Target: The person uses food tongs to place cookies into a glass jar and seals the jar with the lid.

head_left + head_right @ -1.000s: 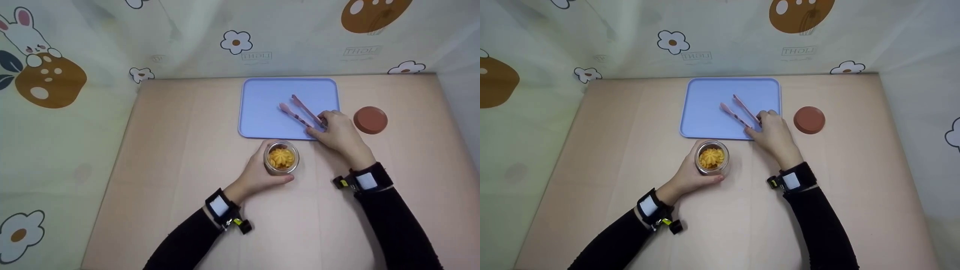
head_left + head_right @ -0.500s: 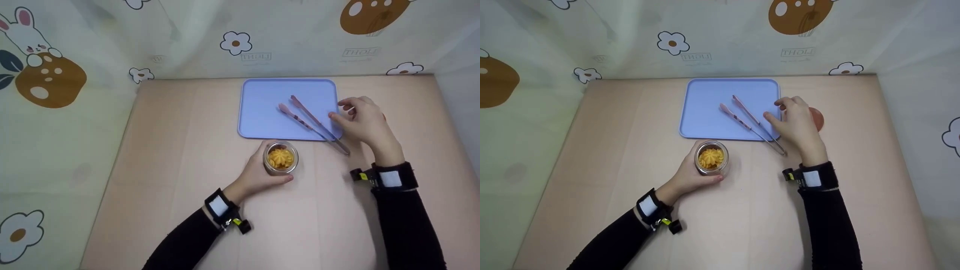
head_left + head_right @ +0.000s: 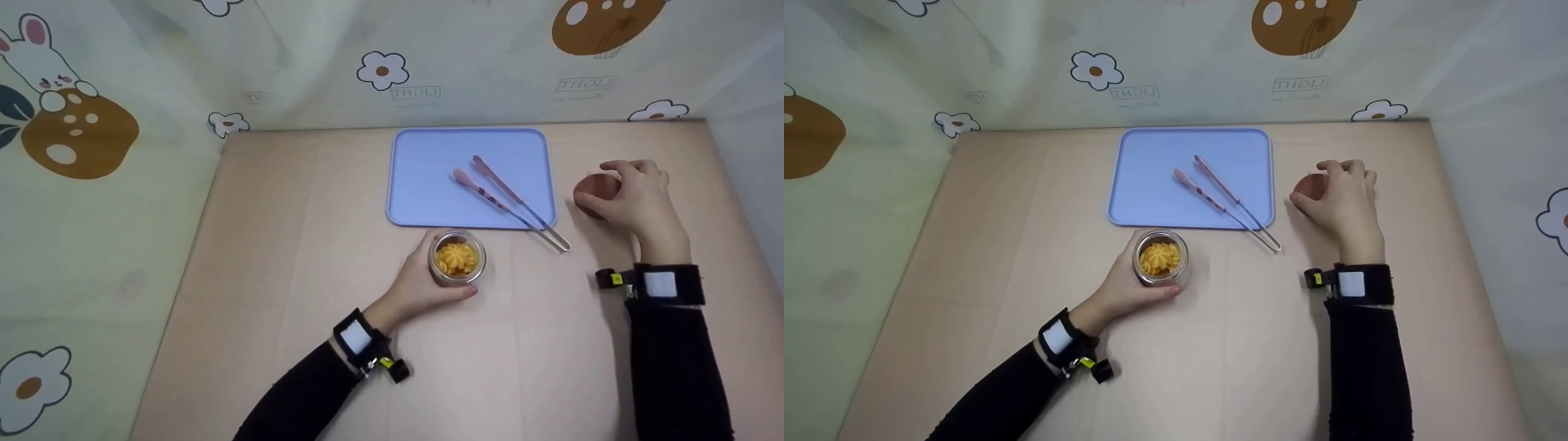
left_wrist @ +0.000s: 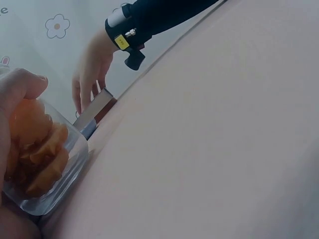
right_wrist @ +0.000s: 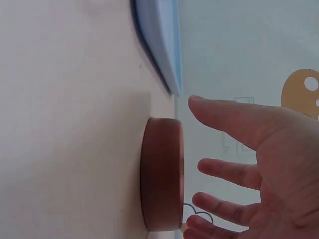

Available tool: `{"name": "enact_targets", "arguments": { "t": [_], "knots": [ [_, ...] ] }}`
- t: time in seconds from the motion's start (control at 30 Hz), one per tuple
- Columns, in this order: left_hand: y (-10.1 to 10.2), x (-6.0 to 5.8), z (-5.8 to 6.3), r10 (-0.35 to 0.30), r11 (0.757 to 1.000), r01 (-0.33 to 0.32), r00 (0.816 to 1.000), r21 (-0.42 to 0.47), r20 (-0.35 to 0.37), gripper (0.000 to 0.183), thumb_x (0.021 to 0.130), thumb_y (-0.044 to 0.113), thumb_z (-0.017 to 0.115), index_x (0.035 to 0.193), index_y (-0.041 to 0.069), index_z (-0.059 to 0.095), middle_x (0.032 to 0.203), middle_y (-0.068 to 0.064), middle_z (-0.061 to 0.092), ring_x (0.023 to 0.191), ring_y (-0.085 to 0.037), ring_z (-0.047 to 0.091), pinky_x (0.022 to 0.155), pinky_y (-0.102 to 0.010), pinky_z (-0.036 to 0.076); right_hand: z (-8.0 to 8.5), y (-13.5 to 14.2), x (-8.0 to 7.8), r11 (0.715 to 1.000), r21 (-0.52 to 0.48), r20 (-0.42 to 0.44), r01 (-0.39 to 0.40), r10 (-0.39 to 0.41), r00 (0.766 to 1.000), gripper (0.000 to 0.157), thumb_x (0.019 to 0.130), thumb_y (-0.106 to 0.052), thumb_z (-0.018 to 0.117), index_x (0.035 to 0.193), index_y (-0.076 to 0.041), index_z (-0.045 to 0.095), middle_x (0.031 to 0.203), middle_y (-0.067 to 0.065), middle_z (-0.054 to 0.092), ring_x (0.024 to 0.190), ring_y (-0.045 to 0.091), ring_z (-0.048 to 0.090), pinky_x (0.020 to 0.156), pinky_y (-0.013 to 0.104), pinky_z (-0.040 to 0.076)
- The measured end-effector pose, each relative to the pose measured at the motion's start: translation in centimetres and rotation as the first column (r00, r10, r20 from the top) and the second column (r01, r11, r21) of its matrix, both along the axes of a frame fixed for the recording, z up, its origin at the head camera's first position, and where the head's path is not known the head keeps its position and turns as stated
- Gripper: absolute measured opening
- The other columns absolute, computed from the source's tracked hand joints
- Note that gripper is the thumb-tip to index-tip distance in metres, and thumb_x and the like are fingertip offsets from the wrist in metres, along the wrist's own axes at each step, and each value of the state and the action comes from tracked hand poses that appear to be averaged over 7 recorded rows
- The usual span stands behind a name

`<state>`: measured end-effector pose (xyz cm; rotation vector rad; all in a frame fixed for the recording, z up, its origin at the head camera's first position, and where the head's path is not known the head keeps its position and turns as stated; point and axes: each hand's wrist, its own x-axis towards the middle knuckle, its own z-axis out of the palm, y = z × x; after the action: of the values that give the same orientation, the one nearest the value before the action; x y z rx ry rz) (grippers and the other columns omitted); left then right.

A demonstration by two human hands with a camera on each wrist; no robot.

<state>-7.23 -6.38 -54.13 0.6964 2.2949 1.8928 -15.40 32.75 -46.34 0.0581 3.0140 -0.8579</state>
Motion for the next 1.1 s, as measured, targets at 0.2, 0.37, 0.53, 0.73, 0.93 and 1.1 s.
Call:
{"name": "enact_targets", "arguments": {
  "t": [0.2,0.37,0.53,0.73,0.93,1.1],
  "knots": [
    [0.1,0.0,-0.1,-0.006,1.000,0.006,1.000,-0.001,-0.011,0.092,0.074,0.030,0.103,0.150,0.022,0.051,0.141,0.006,0.065,0.132,-0.013,0.062,0.119,-0.040,0.047,-0.5,0.3,-0.1,0.999,0.031,0.041,0.011,-0.012,0.999,0.095,0.091,-0.054,0.087,0.157,0.002,0.048,0.156,0.047,0.028,0.141,0.066,0.025,0.101,0.082,0.040],
    [0.1,0.1,-0.1,-0.007,1.000,0.007,1.000,0.004,-0.020,0.092,0.074,0.029,0.102,0.150,0.021,0.051,0.142,0.006,0.066,0.132,-0.014,0.062,0.119,-0.040,0.047,-0.8,0.2,-0.2,0.999,0.052,0.085,-0.005,0.001,0.996,0.096,0.093,-0.048,0.086,0.160,0.004,0.042,0.154,0.048,0.031,0.139,0.066,0.029,0.101,0.082,0.042],
    [0.1,0.0,-0.1,-0.011,1.000,0.012,1.000,0.015,-0.023,0.092,0.074,0.028,0.102,0.150,0.021,0.051,0.142,0.007,0.065,0.133,-0.014,0.061,0.120,-0.040,0.046,-0.8,0.0,-0.2,1.000,0.031,0.063,-0.002,0.000,0.998,0.091,0.095,-0.045,0.084,0.158,0.007,0.044,0.149,0.046,0.039,0.133,0.061,0.038,0.102,0.078,0.045],
    [0.1,0.0,-0.2,-0.006,1.000,0.006,1.000,0.003,-0.018,0.092,0.074,0.029,0.103,0.150,0.023,0.051,0.142,0.008,0.065,0.133,-0.013,0.061,0.120,-0.040,0.046,1.1,-1.2,0.1,0.998,-0.061,-0.089,-0.022,0.017,0.996,0.084,0.095,-0.040,0.082,0.157,0.005,0.048,0.148,0.040,0.043,0.131,0.054,0.043,0.099,0.074,0.048],
    [0.0,0.0,-0.2,0.000,1.000,0.000,1.000,-0.004,-0.016,0.092,0.073,0.030,0.103,0.150,0.022,0.052,0.142,0.009,0.065,0.133,-0.012,0.061,0.120,-0.040,0.046,3.7,-5.4,1.8,0.981,-0.109,-0.378,-0.160,0.108,0.919,0.075,0.087,-0.026,0.086,0.154,-0.007,0.058,0.146,0.027,0.050,0.134,0.042,0.044,0.092,0.070,0.049],
    [0.0,-0.1,-0.3,0.000,1.000,0.000,1.000,0.001,-0.012,0.094,0.073,0.031,0.103,0.150,0.021,0.051,0.142,0.009,0.065,0.133,-0.013,0.061,0.119,-0.040,0.047,5.2,-8.8,3.7,0.930,-0.093,-0.480,-0.355,0.271,0.834,0.074,0.083,-0.021,0.090,0.152,-0.013,0.062,0.146,0.020,0.054,0.134,0.031,0.048,0.092,0.060,0.052]
  ]
}}
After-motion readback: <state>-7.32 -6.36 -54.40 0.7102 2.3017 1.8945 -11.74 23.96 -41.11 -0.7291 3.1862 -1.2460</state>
